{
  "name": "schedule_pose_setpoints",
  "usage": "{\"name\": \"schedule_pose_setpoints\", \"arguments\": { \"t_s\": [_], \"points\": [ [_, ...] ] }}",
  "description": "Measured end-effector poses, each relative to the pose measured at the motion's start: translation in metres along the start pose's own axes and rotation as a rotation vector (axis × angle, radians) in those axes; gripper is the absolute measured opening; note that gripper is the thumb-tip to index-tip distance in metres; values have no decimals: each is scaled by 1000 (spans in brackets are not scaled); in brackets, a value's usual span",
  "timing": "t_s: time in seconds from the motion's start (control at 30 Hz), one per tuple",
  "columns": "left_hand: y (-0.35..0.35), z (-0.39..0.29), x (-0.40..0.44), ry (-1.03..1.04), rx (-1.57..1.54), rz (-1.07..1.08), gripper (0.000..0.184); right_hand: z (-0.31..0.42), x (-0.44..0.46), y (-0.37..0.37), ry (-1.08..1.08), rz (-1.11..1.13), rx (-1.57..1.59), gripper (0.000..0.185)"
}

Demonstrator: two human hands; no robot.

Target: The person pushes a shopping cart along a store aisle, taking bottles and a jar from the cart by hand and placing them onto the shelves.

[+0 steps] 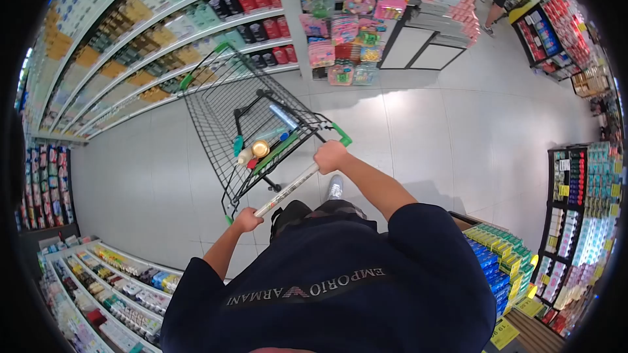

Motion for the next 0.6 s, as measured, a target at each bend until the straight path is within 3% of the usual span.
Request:
{"name": "schedule_pose_setpoints", "arguments": {
  "t_s": [0.6],
  "points": [
    [14, -9, -21, -124, -87, -85, 37, -9, 30, -9, -138, -12, 36, 17]
  ]
}}
Point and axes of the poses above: each hand's wrist, its own x-axis towards the middle knuckle, its own y-axis out of the palm, z = x × y, the point moved 1 cm from there along x, towards the middle knuckle, and after that the axes turned 14 degrees about -z, right-handed, at the moved point
